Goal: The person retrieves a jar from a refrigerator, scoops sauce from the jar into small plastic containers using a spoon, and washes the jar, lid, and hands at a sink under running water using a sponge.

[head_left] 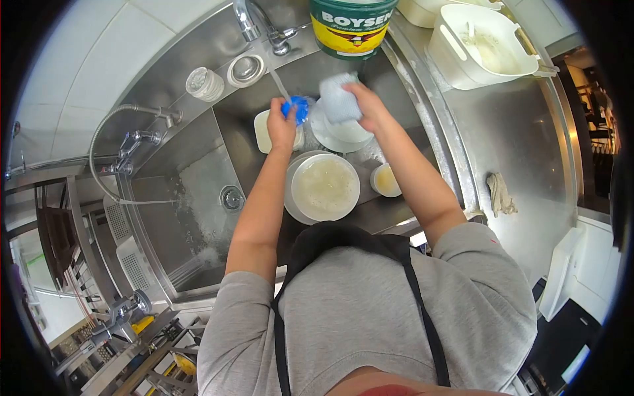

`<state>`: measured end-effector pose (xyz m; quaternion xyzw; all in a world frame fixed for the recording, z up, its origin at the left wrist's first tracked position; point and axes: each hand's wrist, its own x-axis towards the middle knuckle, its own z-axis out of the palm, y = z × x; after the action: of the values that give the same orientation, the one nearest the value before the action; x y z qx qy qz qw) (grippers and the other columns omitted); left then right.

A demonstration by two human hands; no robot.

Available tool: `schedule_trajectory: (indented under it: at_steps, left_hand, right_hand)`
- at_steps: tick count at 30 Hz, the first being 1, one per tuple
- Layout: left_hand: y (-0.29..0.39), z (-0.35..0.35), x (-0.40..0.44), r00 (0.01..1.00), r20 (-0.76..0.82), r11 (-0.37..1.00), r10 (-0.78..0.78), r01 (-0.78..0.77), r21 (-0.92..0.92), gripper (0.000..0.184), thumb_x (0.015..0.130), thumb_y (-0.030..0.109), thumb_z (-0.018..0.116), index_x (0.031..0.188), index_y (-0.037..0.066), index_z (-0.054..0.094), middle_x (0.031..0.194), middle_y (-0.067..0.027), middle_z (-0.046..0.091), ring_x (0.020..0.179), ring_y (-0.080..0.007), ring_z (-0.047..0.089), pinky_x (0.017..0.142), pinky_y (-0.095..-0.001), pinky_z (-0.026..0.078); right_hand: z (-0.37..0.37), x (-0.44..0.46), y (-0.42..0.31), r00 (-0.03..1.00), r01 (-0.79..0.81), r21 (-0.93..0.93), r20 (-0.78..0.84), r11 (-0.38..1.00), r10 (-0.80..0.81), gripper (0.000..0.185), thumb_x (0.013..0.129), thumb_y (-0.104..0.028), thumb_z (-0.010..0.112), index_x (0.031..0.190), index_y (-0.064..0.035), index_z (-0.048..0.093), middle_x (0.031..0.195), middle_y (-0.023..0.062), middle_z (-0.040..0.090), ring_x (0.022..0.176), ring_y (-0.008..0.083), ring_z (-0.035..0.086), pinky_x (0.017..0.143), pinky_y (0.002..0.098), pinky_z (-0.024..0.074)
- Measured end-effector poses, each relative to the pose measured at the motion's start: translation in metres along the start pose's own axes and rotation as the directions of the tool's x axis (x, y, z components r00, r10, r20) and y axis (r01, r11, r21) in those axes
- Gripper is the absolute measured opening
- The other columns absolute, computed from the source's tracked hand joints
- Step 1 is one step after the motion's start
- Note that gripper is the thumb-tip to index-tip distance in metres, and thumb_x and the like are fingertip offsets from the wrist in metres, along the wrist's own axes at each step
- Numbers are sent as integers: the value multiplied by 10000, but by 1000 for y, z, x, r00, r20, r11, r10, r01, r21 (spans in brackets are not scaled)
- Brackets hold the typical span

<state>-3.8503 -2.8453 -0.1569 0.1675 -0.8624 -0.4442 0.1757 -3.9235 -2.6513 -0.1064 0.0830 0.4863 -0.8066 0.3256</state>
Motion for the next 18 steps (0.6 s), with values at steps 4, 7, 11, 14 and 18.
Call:
schedule_trajectory:
  at_steps: [4,7,11,14,18]
  left_hand:
    - [0,0,6,928,2,887,-372,356,-295,171,828,140,619,969,82,541,845,-73,599,764,-181,581,621,-323,473]
    - [-16,6,9,666,390,426,-636,724,-543,147,864,134,574,999,85,541,873,-49,606,743,-170,583,625,-319,486]
    - [18,10,-1,773,414,262,-481,578,-773,129,873,57,533,997,88,525,879,-41,607,769,-173,591,692,-314,494]
    - [-10,11,13,974,186,552,-132,228,-802,145,856,33,545,988,92,534,892,-52,613,817,-195,595,713,-311,483]
    - [17,-17,14,983,-118,977,141,-118,177,127,833,-6,534,952,28,562,877,-74,617,814,-201,598,713,-313,471]
  right_hand:
    - [-43,-60,15,995,-75,2,-63,997,75,404,822,-213,538,1187,-57,463,1094,94,555,999,224,550,849,375,448]
    - [-62,-100,15,982,-136,-26,-138,990,131,437,830,-208,527,1223,-41,435,1130,104,545,1022,231,546,868,379,441]
    - [-79,-128,22,986,-132,-6,-101,991,130,486,831,-206,520,1271,-42,395,1171,114,528,1042,242,540,881,377,437]
    - [-88,-135,34,980,-160,9,-122,987,160,498,830,-214,520,1278,-42,388,1178,116,524,1051,244,535,885,380,434]
    - [-86,-134,50,977,-196,0,-81,981,195,498,833,-216,527,1277,-40,386,1175,115,525,1050,241,534,888,370,431]
